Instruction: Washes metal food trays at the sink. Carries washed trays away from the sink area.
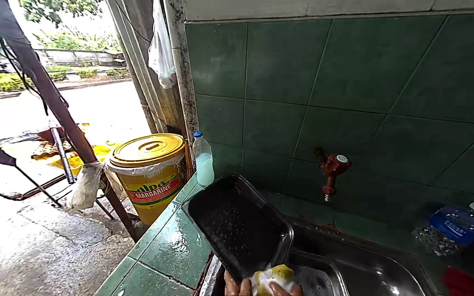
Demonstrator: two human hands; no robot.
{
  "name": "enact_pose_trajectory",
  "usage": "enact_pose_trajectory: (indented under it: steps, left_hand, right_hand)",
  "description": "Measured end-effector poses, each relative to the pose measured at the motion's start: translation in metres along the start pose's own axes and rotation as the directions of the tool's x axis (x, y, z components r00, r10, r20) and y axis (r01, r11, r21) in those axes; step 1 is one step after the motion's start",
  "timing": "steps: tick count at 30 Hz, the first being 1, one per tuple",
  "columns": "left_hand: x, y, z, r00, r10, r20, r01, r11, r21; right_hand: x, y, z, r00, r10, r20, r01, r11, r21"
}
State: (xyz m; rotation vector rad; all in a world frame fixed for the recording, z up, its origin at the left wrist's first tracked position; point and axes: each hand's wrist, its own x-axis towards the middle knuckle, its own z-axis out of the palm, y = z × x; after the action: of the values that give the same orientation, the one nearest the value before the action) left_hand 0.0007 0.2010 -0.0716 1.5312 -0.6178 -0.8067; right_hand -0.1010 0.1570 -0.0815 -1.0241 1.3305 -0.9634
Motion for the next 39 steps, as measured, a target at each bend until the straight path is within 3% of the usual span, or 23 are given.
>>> enact_pose_trajectory:
  steps: [6, 8, 10, 13, 15, 18, 20, 23, 25, 27, 28, 29, 30, 31, 34, 37, 39]
  left_hand:
    - [-0.022, -0.003, -0.025, 0.956, 0.222, 0.19, -0.233, 0.972, 0.039]
    - [-0.016, 0.013, -0.04, 0.933, 0.237, 0.272, -0.241, 0.97, -0.021]
    - [-0.005, 0.035, -0.052, 0.909, 0.213, 0.357, -0.15, 0.969, -0.198]
    - [0.006, 0.045, -0.057, 0.838, 0.33, 0.435, -0.043, 0.834, -0.55]
    - [-0.002, 0.041, -0.038, 0.905, 0.281, 0.319, -0.029, 0.789, -0.613]
    - [-0.011, 0.014, 0.003, 0.975, 0.183, 0.124, -0.14, 0.946, -0.294]
    - [-0.01, -0.001, 0.012, 0.984, 0.168, 0.054, -0.161, 0.981, -0.111]
    - [-0.015, -0.007, 0.001, 0.976, 0.113, 0.184, -0.092, 0.989, -0.117]
    - [-0.008, -0.014, 0.001, 0.928, 0.125, 0.351, -0.139, 0.99, 0.016]
    - [-0.013, 0.037, 0.002, 0.899, -0.041, 0.436, -0.074, 0.967, 0.245]
    - [-0.018, 0.072, -0.002, 0.902, -0.173, 0.396, 0.033, 0.941, 0.336]
    - [-0.021, 0.091, -0.015, 0.912, -0.238, 0.334, 0.129, 0.939, 0.318]
    - [-0.023, 0.085, -0.039, 0.933, -0.123, 0.338, 0.08, 0.987, 0.14]
    - [-0.013, 0.037, -0.06, 0.877, 0.33, 0.349, -0.278, 0.941, -0.194]
    - [0.003, 0.059, -0.082, 0.874, 0.271, 0.402, -0.047, 0.873, -0.486]
    - [0.015, 0.06, -0.069, 0.867, 0.396, 0.301, -0.05, 0.671, -0.739]
    - [0.009, 0.053, -0.044, 0.868, 0.432, 0.246, -0.038, 0.551, -0.834]
  right_hand:
    - [0.075, 0.007, -0.051, 0.987, -0.051, -0.156, 0.018, 0.978, -0.208]
    - [0.089, 0.003, -0.075, 0.988, -0.104, -0.11, 0.071, 0.96, -0.269]
    - [0.082, 0.0, -0.087, 0.984, -0.178, -0.024, 0.161, 0.934, -0.317]
    - [0.044, -0.003, -0.069, 0.979, -0.192, -0.071, 0.175, 0.964, -0.199]
    - [0.015, 0.001, -0.043, 0.984, -0.153, -0.093, 0.15, 0.988, -0.043]
    - [-0.009, 0.024, -0.007, 0.992, -0.127, -0.021, 0.129, 0.978, 0.166]
    - [-0.013, 0.016, -0.002, 0.992, -0.122, -0.015, 0.123, 0.981, 0.151]
    - [0.001, -0.002, -0.02, 0.981, -0.171, -0.094, 0.172, 0.985, 0.003]
    - [0.029, -0.011, -0.039, 0.972, -0.156, -0.175, 0.157, 0.988, -0.011]
    - [0.062, -0.011, -0.063, 0.962, -0.136, -0.235, 0.142, 0.99, 0.007]
    - [0.077, -0.009, -0.077, 0.958, -0.129, -0.256, 0.135, 0.991, 0.005]
    - [0.087, -0.008, -0.091, 0.961, -0.121, -0.247, 0.124, 0.992, -0.007]
    - [0.093, -0.007, -0.103, 0.968, -0.133, -0.214, 0.127, 0.991, -0.042]
    - [0.093, -0.008, -0.111, 0.973, -0.158, -0.166, 0.144, 0.985, -0.094]
    - [0.069, -0.004, -0.101, 0.965, -0.233, -0.124, 0.203, 0.955, -0.216]
    - [0.029, -0.001, -0.071, 0.962, -0.216, -0.166, 0.188, 0.968, -0.167]
    - [0.007, 0.005, -0.051, 0.978, -0.175, -0.112, 0.171, 0.984, -0.046]
